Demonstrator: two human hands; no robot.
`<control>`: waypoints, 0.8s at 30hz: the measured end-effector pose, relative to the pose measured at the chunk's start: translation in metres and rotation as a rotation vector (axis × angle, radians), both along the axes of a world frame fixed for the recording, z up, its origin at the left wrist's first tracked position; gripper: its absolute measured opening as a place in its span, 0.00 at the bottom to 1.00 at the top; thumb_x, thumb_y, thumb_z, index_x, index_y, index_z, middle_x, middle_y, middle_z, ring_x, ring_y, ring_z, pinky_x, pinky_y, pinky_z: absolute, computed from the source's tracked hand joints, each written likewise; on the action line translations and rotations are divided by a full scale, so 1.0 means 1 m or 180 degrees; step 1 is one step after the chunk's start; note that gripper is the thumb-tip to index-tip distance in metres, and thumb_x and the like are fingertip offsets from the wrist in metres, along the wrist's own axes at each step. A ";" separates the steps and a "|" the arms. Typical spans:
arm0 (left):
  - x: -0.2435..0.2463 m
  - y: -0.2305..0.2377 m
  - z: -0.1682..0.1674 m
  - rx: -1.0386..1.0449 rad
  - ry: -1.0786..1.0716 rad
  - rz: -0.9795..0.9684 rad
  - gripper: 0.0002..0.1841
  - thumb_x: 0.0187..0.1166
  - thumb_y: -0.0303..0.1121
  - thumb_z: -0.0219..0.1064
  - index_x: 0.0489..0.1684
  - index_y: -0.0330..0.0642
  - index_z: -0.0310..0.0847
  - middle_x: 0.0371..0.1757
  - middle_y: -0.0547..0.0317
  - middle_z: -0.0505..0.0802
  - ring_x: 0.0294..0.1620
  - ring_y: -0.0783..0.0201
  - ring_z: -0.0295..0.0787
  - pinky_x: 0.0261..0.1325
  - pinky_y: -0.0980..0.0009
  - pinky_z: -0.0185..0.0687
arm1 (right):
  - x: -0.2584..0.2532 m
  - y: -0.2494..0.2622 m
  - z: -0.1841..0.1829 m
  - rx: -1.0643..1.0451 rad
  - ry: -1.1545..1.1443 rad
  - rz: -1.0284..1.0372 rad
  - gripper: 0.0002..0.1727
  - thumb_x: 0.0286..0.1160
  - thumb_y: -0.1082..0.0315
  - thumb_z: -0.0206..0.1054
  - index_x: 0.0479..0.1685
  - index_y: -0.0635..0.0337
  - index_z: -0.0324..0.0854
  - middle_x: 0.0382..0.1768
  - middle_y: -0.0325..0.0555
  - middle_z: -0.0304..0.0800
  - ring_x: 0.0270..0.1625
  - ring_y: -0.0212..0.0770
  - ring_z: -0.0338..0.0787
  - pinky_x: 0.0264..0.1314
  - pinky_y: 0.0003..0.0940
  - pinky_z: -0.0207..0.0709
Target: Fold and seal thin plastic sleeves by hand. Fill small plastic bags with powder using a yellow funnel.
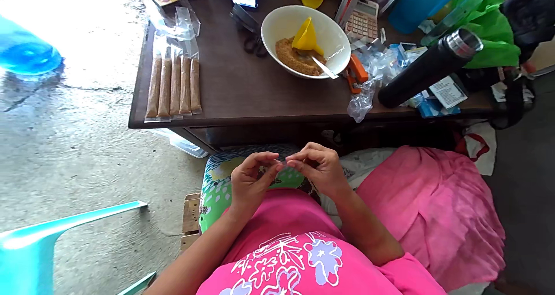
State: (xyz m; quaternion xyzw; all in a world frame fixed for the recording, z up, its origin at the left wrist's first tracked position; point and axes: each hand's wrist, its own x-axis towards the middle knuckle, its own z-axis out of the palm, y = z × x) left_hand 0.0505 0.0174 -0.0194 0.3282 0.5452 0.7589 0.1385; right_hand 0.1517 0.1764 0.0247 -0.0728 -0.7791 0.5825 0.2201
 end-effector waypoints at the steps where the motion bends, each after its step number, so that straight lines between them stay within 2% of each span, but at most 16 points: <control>1: 0.000 0.000 0.000 0.0000 0.0005 -0.0033 0.11 0.76 0.28 0.75 0.52 0.51 0.89 0.44 0.73 0.96 0.44 0.75 0.93 0.55 0.74 0.90 | 0.000 -0.001 0.001 0.0011 -0.0006 -0.0066 0.05 0.70 0.72 0.77 0.37 0.65 0.94 0.32 0.39 0.88 0.30 0.20 0.82 0.34 0.14 0.79; 4: 0.002 0.001 0.000 0.0011 0.0013 -0.0113 0.10 0.75 0.28 0.75 0.52 0.49 0.89 0.43 0.72 0.96 0.45 0.75 0.93 0.55 0.75 0.90 | 0.000 -0.005 0.005 -0.0002 0.0032 -0.0189 0.07 0.64 0.70 0.81 0.29 0.66 0.92 0.28 0.38 0.87 0.30 0.19 0.84 0.35 0.13 0.81; 6: 0.002 0.001 0.001 0.0027 0.0001 -0.0140 0.10 0.76 0.27 0.75 0.51 0.47 0.88 0.44 0.72 0.96 0.45 0.75 0.93 0.55 0.75 0.90 | -0.001 -0.005 0.005 -0.0058 0.0051 -0.0200 0.09 0.64 0.69 0.81 0.26 0.66 0.90 0.27 0.36 0.85 0.29 0.18 0.82 0.34 0.12 0.79; 8: 0.002 0.000 0.001 0.0022 0.0012 -0.0139 0.10 0.76 0.27 0.74 0.52 0.45 0.88 0.44 0.72 0.96 0.45 0.75 0.93 0.55 0.75 0.89 | -0.003 -0.003 0.002 -0.0086 0.0075 -0.0119 0.08 0.68 0.69 0.79 0.29 0.66 0.91 0.28 0.37 0.86 0.30 0.19 0.83 0.34 0.12 0.79; 11: 0.001 0.000 0.001 0.0060 0.0005 -0.0122 0.10 0.76 0.26 0.74 0.52 0.43 0.88 0.44 0.71 0.96 0.45 0.75 0.93 0.54 0.75 0.90 | -0.005 0.002 0.000 0.0014 0.0134 0.0180 0.09 0.77 0.69 0.72 0.42 0.67 0.93 0.37 0.40 0.90 0.32 0.19 0.83 0.36 0.13 0.79; 13: 0.000 0.000 0.001 0.0038 -0.0002 -0.0134 0.10 0.77 0.26 0.73 0.53 0.42 0.88 0.45 0.71 0.96 0.45 0.74 0.93 0.53 0.75 0.90 | -0.005 0.004 -0.001 0.0073 0.0117 0.0364 0.10 0.80 0.70 0.69 0.47 0.68 0.93 0.40 0.42 0.91 0.33 0.18 0.83 0.37 0.12 0.79; 17: -0.001 0.001 0.001 0.0029 0.0029 -0.0144 0.10 0.77 0.26 0.73 0.53 0.43 0.88 0.44 0.71 0.96 0.44 0.75 0.93 0.53 0.75 0.90 | -0.005 0.004 0.000 0.0035 0.0175 0.0169 0.08 0.72 0.69 0.76 0.36 0.68 0.92 0.33 0.40 0.90 0.32 0.18 0.84 0.37 0.12 0.79; 21: 0.001 0.002 0.001 0.0005 0.0029 -0.0190 0.10 0.77 0.27 0.73 0.52 0.45 0.89 0.45 0.72 0.96 0.45 0.76 0.93 0.55 0.76 0.89 | -0.006 0.003 0.001 -0.0048 0.0129 -0.0094 0.11 0.65 0.68 0.81 0.25 0.66 0.88 0.27 0.36 0.84 0.29 0.18 0.81 0.34 0.11 0.77; 24: 0.001 0.003 0.000 -0.0027 -0.0003 -0.0192 0.09 0.77 0.27 0.73 0.52 0.45 0.88 0.46 0.71 0.96 0.46 0.75 0.93 0.55 0.75 0.89 | -0.007 0.003 0.000 -0.0024 0.0204 0.0000 0.08 0.71 0.70 0.77 0.30 0.67 0.89 0.31 0.39 0.84 0.30 0.20 0.81 0.34 0.13 0.78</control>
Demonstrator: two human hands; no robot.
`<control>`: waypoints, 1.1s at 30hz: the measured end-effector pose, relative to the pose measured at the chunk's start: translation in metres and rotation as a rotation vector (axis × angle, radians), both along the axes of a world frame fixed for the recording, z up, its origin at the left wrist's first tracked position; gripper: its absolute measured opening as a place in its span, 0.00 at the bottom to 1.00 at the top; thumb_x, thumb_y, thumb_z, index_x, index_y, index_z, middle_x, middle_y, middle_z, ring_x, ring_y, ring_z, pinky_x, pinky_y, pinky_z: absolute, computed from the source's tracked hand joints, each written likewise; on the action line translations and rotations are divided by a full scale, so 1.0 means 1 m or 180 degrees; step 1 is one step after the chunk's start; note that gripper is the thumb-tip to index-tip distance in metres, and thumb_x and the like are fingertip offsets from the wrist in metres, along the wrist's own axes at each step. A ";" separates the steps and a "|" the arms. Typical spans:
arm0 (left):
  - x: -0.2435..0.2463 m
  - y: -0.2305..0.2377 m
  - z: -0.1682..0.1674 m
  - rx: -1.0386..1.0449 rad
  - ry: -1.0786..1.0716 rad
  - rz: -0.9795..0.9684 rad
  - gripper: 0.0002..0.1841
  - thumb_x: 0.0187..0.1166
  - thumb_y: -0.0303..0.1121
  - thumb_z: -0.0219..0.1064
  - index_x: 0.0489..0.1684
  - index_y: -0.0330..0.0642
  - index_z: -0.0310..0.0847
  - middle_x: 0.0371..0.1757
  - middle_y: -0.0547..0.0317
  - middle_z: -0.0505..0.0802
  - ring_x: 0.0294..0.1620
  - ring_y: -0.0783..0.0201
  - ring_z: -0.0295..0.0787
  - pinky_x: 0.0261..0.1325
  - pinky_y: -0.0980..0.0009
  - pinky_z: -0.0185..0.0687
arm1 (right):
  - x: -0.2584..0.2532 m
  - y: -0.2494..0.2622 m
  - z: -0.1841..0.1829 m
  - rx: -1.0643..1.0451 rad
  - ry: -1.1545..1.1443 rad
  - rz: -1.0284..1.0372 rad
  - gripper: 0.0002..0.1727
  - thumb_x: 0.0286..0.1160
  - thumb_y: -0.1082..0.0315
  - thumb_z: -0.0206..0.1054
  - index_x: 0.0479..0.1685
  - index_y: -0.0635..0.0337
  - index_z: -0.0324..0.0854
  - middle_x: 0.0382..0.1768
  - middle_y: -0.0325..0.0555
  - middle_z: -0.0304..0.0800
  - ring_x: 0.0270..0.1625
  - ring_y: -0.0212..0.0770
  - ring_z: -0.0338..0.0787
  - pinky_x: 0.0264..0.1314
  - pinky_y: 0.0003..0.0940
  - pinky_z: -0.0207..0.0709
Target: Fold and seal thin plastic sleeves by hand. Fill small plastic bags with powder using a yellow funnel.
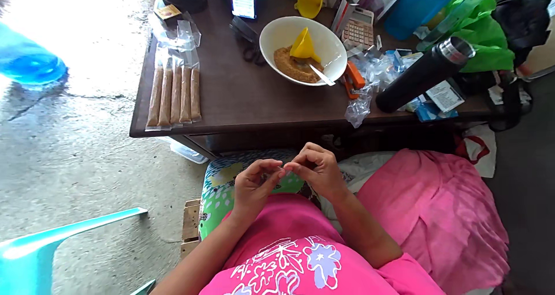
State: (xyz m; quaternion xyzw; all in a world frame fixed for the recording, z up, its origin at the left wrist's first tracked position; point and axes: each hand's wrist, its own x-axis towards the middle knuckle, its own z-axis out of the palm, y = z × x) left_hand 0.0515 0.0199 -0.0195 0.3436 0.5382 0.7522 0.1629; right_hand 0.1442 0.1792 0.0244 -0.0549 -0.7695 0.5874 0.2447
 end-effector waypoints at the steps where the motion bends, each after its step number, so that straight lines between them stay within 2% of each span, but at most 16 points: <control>1: -0.001 0.000 0.001 -0.0019 -0.0020 0.0015 0.09 0.77 0.27 0.73 0.51 0.45 0.88 0.45 0.71 0.96 0.45 0.75 0.93 0.55 0.75 0.90 | 0.000 0.001 0.000 0.0035 0.0007 0.0088 0.07 0.73 0.71 0.75 0.34 0.68 0.90 0.33 0.40 0.85 0.30 0.20 0.81 0.34 0.13 0.77; 4: -0.002 -0.001 0.001 -0.0039 -0.0010 0.0064 0.08 0.77 0.28 0.74 0.51 0.47 0.88 0.44 0.71 0.96 0.45 0.74 0.93 0.55 0.74 0.90 | 0.000 0.003 0.000 0.0150 -0.0020 0.0288 0.07 0.76 0.73 0.71 0.43 0.69 0.92 0.36 0.43 0.86 0.30 0.20 0.81 0.33 0.13 0.78; 9: -0.002 -0.001 0.001 -0.0008 0.0018 0.0019 0.09 0.77 0.29 0.74 0.52 0.49 0.89 0.44 0.73 0.96 0.45 0.76 0.93 0.55 0.75 0.89 | 0.001 0.001 0.004 0.0123 0.0022 -0.0034 0.08 0.64 0.71 0.81 0.28 0.67 0.89 0.29 0.39 0.84 0.28 0.20 0.80 0.31 0.12 0.77; 12: -0.001 0.000 0.002 0.0030 0.0002 -0.0058 0.08 0.77 0.29 0.74 0.51 0.49 0.89 0.45 0.71 0.96 0.46 0.74 0.93 0.56 0.74 0.90 | -0.001 -0.001 0.003 0.0053 0.0019 -0.0064 0.11 0.66 0.70 0.80 0.25 0.66 0.84 0.28 0.38 0.79 0.27 0.20 0.77 0.30 0.12 0.75; 15: -0.002 -0.001 0.002 0.0013 -0.0008 -0.0019 0.08 0.77 0.28 0.74 0.51 0.49 0.89 0.45 0.70 0.96 0.45 0.74 0.93 0.55 0.74 0.90 | -0.003 0.000 0.002 0.0194 0.0076 0.0132 0.06 0.76 0.72 0.72 0.37 0.68 0.89 0.34 0.41 0.83 0.29 0.21 0.78 0.31 0.13 0.76; 19: -0.003 -0.003 0.003 0.0012 -0.0034 0.0069 0.09 0.77 0.29 0.74 0.51 0.51 0.89 0.45 0.72 0.96 0.44 0.74 0.93 0.54 0.74 0.90 | -0.001 0.001 0.002 0.0136 -0.0024 0.0316 0.12 0.86 0.73 0.61 0.55 0.68 0.89 0.41 0.44 0.86 0.29 0.22 0.81 0.31 0.15 0.80; 20: -0.003 -0.003 0.003 0.0018 -0.0032 0.0077 0.10 0.76 0.29 0.74 0.51 0.51 0.89 0.45 0.72 0.96 0.44 0.74 0.93 0.54 0.73 0.91 | -0.001 0.001 0.003 0.0075 -0.0038 0.0304 0.15 0.89 0.69 0.58 0.59 0.67 0.88 0.43 0.43 0.87 0.29 0.22 0.81 0.32 0.15 0.80; 22: -0.002 -0.003 0.002 0.0027 -0.0020 0.0107 0.09 0.77 0.29 0.74 0.52 0.50 0.89 0.45 0.71 0.96 0.44 0.74 0.93 0.55 0.73 0.91 | 0.000 0.002 0.004 -0.0018 -0.0093 0.0267 0.25 0.93 0.52 0.52 0.69 0.63 0.83 0.47 0.40 0.87 0.31 0.20 0.81 0.33 0.16 0.79; 24: -0.002 -0.003 0.002 0.0028 -0.0007 0.0148 0.09 0.77 0.28 0.74 0.51 0.50 0.89 0.45 0.72 0.96 0.44 0.74 0.93 0.55 0.73 0.91 | 0.001 0.003 0.004 -0.0071 -0.0172 0.0159 0.35 0.90 0.38 0.48 0.74 0.58 0.80 0.51 0.37 0.88 0.32 0.20 0.81 0.34 0.16 0.78; 26: -0.002 -0.003 0.003 0.0041 0.0005 0.0204 0.09 0.77 0.29 0.74 0.51 0.50 0.90 0.45 0.72 0.96 0.44 0.74 0.93 0.54 0.74 0.91 | 0.003 0.004 0.002 -0.0083 -0.0229 0.0013 0.35 0.87 0.36 0.51 0.70 0.57 0.83 0.54 0.36 0.87 0.33 0.19 0.80 0.33 0.15 0.77; 28: -0.002 -0.003 0.003 0.0028 0.0035 0.0271 0.09 0.77 0.30 0.74 0.51 0.52 0.89 0.45 0.74 0.96 0.44 0.76 0.93 0.54 0.74 0.90 | 0.006 0.002 0.001 -0.0124 -0.0316 -0.0086 0.28 0.83 0.43 0.63 0.64 0.58 0.86 0.55 0.37 0.85 0.33 0.18 0.79 0.32 0.15 0.75; 30: -0.002 -0.003 0.003 0.0034 0.0049 0.0326 0.09 0.77 0.30 0.74 0.51 0.52 0.89 0.45 0.74 0.96 0.44 0.75 0.93 0.54 0.74 0.90 | 0.007 -0.002 0.000 -0.0264 -0.0374 -0.0133 0.22 0.74 0.52 0.74 0.56 0.59 0.89 0.54 0.38 0.85 0.32 0.19 0.78 0.31 0.14 0.75; 33: -0.002 -0.003 0.003 0.0031 0.0064 0.0345 0.10 0.77 0.30 0.74 0.52 0.52 0.89 0.45 0.74 0.96 0.44 0.75 0.93 0.55 0.74 0.90 | 0.006 -0.008 0.001 -0.0346 -0.0396 -0.0160 0.16 0.66 0.59 0.81 0.47 0.60 0.89 0.55 0.39 0.86 0.31 0.18 0.79 0.30 0.13 0.75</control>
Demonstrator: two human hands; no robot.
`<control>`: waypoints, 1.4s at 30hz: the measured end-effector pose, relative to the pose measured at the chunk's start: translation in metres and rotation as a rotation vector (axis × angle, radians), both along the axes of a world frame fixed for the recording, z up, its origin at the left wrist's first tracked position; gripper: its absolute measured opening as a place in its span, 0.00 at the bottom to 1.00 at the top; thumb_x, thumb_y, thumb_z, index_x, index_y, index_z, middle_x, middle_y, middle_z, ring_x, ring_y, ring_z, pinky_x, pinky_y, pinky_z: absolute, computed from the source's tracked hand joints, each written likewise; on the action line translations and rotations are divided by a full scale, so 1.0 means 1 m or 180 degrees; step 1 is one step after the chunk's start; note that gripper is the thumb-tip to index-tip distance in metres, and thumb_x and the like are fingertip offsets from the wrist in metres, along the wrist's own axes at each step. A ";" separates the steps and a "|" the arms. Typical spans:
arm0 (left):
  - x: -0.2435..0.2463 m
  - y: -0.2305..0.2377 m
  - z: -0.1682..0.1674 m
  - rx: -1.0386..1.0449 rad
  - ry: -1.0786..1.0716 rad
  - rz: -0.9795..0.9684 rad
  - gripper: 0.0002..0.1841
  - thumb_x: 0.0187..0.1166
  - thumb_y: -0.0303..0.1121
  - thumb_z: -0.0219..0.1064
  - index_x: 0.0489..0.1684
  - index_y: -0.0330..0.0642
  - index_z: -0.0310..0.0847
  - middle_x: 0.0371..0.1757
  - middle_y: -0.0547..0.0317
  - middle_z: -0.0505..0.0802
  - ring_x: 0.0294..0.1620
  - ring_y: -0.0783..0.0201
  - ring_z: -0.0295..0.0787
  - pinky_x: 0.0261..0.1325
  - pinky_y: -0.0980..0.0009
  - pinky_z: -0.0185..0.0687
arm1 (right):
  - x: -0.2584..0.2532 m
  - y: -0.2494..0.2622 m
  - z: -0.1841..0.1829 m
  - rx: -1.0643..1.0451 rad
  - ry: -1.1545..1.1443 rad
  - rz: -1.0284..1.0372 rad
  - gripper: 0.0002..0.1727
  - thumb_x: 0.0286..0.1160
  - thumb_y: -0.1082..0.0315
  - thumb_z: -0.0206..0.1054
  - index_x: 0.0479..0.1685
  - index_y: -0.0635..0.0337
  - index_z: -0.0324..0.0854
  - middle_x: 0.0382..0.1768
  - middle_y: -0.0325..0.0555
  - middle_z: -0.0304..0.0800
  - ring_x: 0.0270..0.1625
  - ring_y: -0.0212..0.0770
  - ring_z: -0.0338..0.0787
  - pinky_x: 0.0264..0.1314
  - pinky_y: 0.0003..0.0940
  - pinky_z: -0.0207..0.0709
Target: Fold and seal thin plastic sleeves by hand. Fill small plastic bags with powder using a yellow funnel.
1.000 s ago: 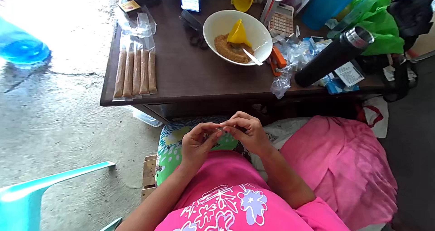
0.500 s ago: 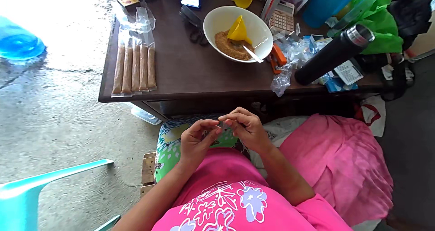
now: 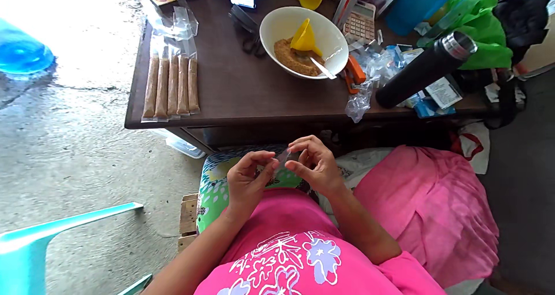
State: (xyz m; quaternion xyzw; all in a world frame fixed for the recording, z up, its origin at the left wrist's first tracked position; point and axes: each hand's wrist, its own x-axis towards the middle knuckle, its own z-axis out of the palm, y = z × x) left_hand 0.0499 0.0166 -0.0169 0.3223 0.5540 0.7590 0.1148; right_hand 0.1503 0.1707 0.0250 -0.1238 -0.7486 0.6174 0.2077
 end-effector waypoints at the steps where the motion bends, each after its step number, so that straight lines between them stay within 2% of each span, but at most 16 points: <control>1: 0.000 0.000 0.000 0.0005 0.0002 0.0004 0.10 0.77 0.30 0.74 0.52 0.52 0.89 0.45 0.74 0.96 0.44 0.75 0.93 0.55 0.74 0.90 | -0.001 -0.001 0.001 0.0010 -0.0010 -0.0013 0.14 0.65 0.61 0.81 0.44 0.59 0.89 0.55 0.40 0.86 0.31 0.19 0.79 0.30 0.13 0.75; 9: 0.001 -0.002 -0.001 0.0017 -0.0011 0.0074 0.10 0.76 0.28 0.75 0.51 0.51 0.89 0.44 0.73 0.96 0.44 0.75 0.93 0.54 0.74 0.91 | -0.003 -0.003 0.005 -0.0035 0.0028 -0.0112 0.02 0.70 0.70 0.74 0.35 0.59 0.88 0.55 0.40 0.86 0.34 0.21 0.82 0.34 0.15 0.79; 13: 0.001 -0.001 -0.001 0.0018 0.0000 0.0068 0.10 0.75 0.28 0.75 0.51 0.49 0.89 0.44 0.72 0.96 0.44 0.74 0.93 0.55 0.74 0.91 | -0.002 -0.002 0.004 -0.0103 0.0111 -0.0071 0.02 0.72 0.70 0.72 0.35 0.59 0.87 0.55 0.39 0.86 0.35 0.20 0.82 0.35 0.15 0.79; 17: 0.002 -0.001 -0.001 0.0016 0.0008 0.0061 0.10 0.76 0.29 0.75 0.51 0.50 0.89 0.45 0.74 0.96 0.44 0.75 0.93 0.55 0.74 0.91 | -0.001 -0.002 0.005 -0.0148 -0.0065 -0.0089 0.08 0.70 0.62 0.76 0.37 0.57 0.87 0.55 0.39 0.86 0.34 0.20 0.81 0.31 0.14 0.76; 22: 0.002 -0.001 -0.001 0.0009 0.0014 0.0061 0.10 0.75 0.29 0.75 0.51 0.51 0.90 0.45 0.74 0.96 0.44 0.75 0.93 0.55 0.74 0.90 | -0.003 -0.004 0.004 -0.0083 -0.0047 -0.0112 0.03 0.69 0.70 0.75 0.34 0.59 0.86 0.55 0.40 0.86 0.34 0.21 0.81 0.33 0.14 0.78; 30: 0.002 -0.001 -0.001 -0.0034 0.0049 0.0085 0.09 0.76 0.30 0.75 0.51 0.51 0.89 0.45 0.74 0.96 0.45 0.75 0.93 0.56 0.74 0.90 | 0.000 0.000 0.005 -0.0153 0.0136 -0.0043 0.02 0.69 0.71 0.72 0.32 0.59 0.85 0.54 0.39 0.85 0.35 0.20 0.81 0.34 0.14 0.78; 35: 0.003 -0.001 -0.001 -0.0007 0.0053 0.0071 0.09 0.76 0.29 0.75 0.51 0.51 0.89 0.46 0.74 0.96 0.45 0.75 0.93 0.56 0.74 0.90 | 0.001 -0.002 0.005 -0.0139 -0.0111 -0.0073 0.09 0.67 0.63 0.77 0.34 0.57 0.85 0.54 0.39 0.86 0.34 0.20 0.81 0.31 0.14 0.76; 38: 0.004 -0.001 -0.001 -0.0003 0.0052 0.0069 0.10 0.76 0.29 0.75 0.51 0.51 0.90 0.45 0.74 0.96 0.44 0.75 0.93 0.55 0.74 0.90 | -0.001 -0.004 0.006 -0.0082 -0.0126 -0.0120 0.05 0.69 0.69 0.75 0.32 0.59 0.85 0.54 0.41 0.87 0.35 0.21 0.82 0.32 0.14 0.77; 42: 0.004 -0.001 0.000 -0.0012 0.0065 0.0073 0.09 0.76 0.29 0.75 0.51 0.51 0.89 0.45 0.74 0.96 0.44 0.75 0.93 0.55 0.74 0.90 | 0.001 -0.002 0.005 -0.0034 -0.0028 -0.0083 0.03 0.69 0.70 0.73 0.32 0.59 0.85 0.55 0.40 0.86 0.35 0.21 0.82 0.33 0.14 0.77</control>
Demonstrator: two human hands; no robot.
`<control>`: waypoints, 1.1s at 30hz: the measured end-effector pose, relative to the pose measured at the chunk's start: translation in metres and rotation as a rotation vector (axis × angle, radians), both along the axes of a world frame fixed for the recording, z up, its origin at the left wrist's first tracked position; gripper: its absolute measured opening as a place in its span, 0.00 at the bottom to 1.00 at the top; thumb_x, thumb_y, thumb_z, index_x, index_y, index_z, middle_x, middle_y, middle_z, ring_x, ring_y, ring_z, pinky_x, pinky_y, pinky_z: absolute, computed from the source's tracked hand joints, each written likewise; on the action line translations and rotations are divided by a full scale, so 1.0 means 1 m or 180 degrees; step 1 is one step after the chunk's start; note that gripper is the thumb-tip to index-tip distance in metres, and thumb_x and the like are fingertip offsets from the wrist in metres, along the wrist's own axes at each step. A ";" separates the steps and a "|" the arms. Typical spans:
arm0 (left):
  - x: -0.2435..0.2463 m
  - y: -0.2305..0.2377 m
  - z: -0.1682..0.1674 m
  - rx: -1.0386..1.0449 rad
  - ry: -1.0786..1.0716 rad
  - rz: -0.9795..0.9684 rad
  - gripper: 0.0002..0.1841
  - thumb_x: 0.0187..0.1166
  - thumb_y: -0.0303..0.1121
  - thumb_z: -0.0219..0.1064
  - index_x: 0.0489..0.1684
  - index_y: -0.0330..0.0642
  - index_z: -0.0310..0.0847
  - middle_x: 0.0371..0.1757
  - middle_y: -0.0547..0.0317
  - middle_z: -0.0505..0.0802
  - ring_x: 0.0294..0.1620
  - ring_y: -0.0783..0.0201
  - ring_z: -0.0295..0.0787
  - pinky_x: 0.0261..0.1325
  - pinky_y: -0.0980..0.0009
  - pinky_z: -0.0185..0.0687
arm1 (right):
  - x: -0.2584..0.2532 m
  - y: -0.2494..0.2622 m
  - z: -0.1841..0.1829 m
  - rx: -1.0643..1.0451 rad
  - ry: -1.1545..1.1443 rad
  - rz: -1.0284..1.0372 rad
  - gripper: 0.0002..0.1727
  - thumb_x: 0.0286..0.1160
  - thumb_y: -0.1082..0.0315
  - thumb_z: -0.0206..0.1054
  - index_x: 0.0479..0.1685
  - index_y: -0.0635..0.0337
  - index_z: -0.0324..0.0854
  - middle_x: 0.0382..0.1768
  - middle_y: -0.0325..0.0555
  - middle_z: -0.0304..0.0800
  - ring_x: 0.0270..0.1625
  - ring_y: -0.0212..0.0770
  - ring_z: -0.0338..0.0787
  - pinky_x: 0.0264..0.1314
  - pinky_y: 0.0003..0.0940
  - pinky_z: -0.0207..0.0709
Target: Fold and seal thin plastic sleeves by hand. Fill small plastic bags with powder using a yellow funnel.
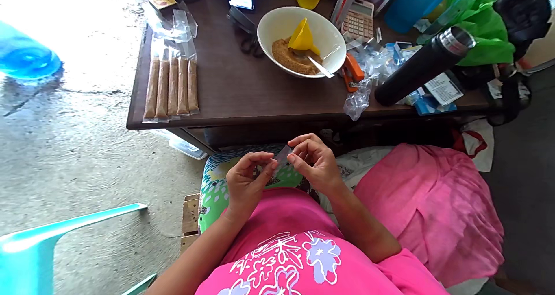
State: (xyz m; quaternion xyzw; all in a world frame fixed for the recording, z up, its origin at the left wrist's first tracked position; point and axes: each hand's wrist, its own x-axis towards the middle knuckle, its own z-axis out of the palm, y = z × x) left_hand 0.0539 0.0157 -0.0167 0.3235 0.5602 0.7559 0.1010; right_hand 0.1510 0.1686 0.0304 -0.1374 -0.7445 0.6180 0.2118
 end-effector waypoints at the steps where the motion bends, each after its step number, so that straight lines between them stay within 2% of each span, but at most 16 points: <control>1: 0.000 0.000 0.000 -0.0002 -0.0002 -0.0004 0.09 0.76 0.29 0.75 0.50 0.51 0.89 0.45 0.74 0.96 0.44 0.75 0.93 0.55 0.74 0.90 | 0.000 0.000 0.000 -0.0004 0.0018 0.0017 0.03 0.69 0.70 0.73 0.32 0.59 0.85 0.55 0.40 0.86 0.35 0.21 0.82 0.33 0.14 0.77; 8: 0.001 0.001 0.002 -0.0102 -0.0007 0.0002 0.09 0.76 0.30 0.74 0.51 0.50 0.89 0.46 0.74 0.96 0.46 0.75 0.93 0.56 0.74 0.90 | 0.001 0.000 0.000 -0.0064 0.0215 0.0102 0.03 0.68 0.73 0.71 0.31 0.59 0.83 0.50 0.39 0.87 0.35 0.21 0.82 0.33 0.15 0.79; 10: 0.000 0.001 0.001 -0.0251 0.0109 0.0190 0.09 0.76 0.33 0.76 0.51 0.50 0.89 0.51 0.72 0.93 0.54 0.73 0.91 0.62 0.71 0.88 | 0.001 0.000 -0.001 0.0035 0.0298 0.0055 0.03 0.66 0.75 0.72 0.31 0.60 0.83 0.47 0.40 0.88 0.33 0.21 0.82 0.31 0.15 0.79; 12: -0.002 -0.001 0.001 -0.0420 0.0350 0.0455 0.09 0.75 0.39 0.76 0.49 0.54 0.88 0.57 0.73 0.88 0.63 0.73 0.84 0.69 0.71 0.82 | 0.001 -0.002 -0.001 0.0316 0.0411 -0.0057 0.04 0.64 0.76 0.73 0.30 0.61 0.83 0.45 0.41 0.89 0.31 0.22 0.82 0.29 0.15 0.78; 13: -0.002 -0.002 0.002 -0.0465 0.0487 0.0585 0.07 0.75 0.42 0.77 0.45 0.57 0.87 0.55 0.75 0.86 0.63 0.75 0.81 0.68 0.73 0.80 | 0.000 -0.002 -0.002 0.0487 0.0509 -0.0114 0.04 0.63 0.76 0.74 0.30 0.62 0.84 0.45 0.43 0.90 0.31 0.22 0.82 0.28 0.15 0.77; 15: -0.001 -0.005 0.006 -0.0468 0.0712 0.0659 0.06 0.76 0.45 0.76 0.38 0.60 0.87 0.46 0.78 0.85 0.54 0.79 0.81 0.60 0.78 0.79 | -0.001 -0.004 -0.005 0.0799 0.0673 -0.0237 0.05 0.62 0.77 0.75 0.28 0.63 0.83 0.43 0.45 0.90 0.30 0.23 0.83 0.27 0.14 0.77; 17: 0.001 -0.006 0.011 -0.0403 0.0832 0.0444 0.06 0.78 0.44 0.75 0.35 0.56 0.89 0.37 0.77 0.89 0.44 0.80 0.84 0.50 0.81 0.81 | -0.002 -0.005 -0.008 0.1085 0.0768 -0.0326 0.05 0.61 0.77 0.76 0.27 0.65 0.83 0.42 0.47 0.91 0.31 0.23 0.84 0.27 0.14 0.78; 18: 0.003 -0.006 0.012 -0.0377 0.0818 0.0287 0.07 0.79 0.42 0.74 0.36 0.53 0.90 0.36 0.75 0.90 0.43 0.79 0.85 0.49 0.81 0.81 | -0.002 -0.006 -0.009 0.1227 0.0822 -0.0354 0.06 0.61 0.78 0.76 0.27 0.65 0.83 0.42 0.48 0.91 0.31 0.24 0.84 0.28 0.14 0.78; 22: 0.005 -0.004 0.013 -0.0327 0.0435 -0.0042 0.05 0.81 0.36 0.71 0.44 0.48 0.91 0.44 0.71 0.92 0.47 0.77 0.89 0.53 0.78 0.87 | -0.005 -0.008 -0.014 0.1854 0.1093 -0.0462 0.06 0.60 0.78 0.76 0.25 0.66 0.83 0.39 0.50 0.91 0.29 0.27 0.85 0.28 0.16 0.80; 25: 0.005 -0.004 0.015 -0.0357 0.0110 -0.0152 0.06 0.82 0.35 0.70 0.46 0.48 0.91 0.47 0.71 0.93 0.47 0.75 0.90 0.53 0.77 0.88 | -0.006 -0.009 -0.017 0.2073 0.1150 -0.0466 0.05 0.61 0.78 0.76 0.24 0.65 0.84 0.39 0.50 0.92 0.30 0.28 0.86 0.29 0.18 0.81; 29: 0.005 -0.003 0.017 -0.0390 -0.0340 -0.0294 0.04 0.80 0.35 0.71 0.45 0.49 0.90 0.44 0.73 0.95 0.46 0.75 0.91 0.54 0.76 0.88 | -0.006 -0.009 -0.021 0.2186 0.1119 -0.0456 0.05 0.63 0.77 0.75 0.24 0.65 0.85 0.39 0.49 0.92 0.30 0.30 0.87 0.30 0.20 0.82; 33: 0.006 -0.002 0.021 -0.0416 -0.1180 -0.0412 0.02 0.77 0.31 0.72 0.40 0.49 0.90 0.38 0.70 0.95 0.41 0.75 0.91 0.52 0.77 0.88 | -0.006 -0.010 -0.021 0.2328 0.1082 -0.0439 0.06 0.65 0.76 0.75 0.24 0.64 0.85 0.39 0.49 0.93 0.32 0.32 0.88 0.31 0.22 0.83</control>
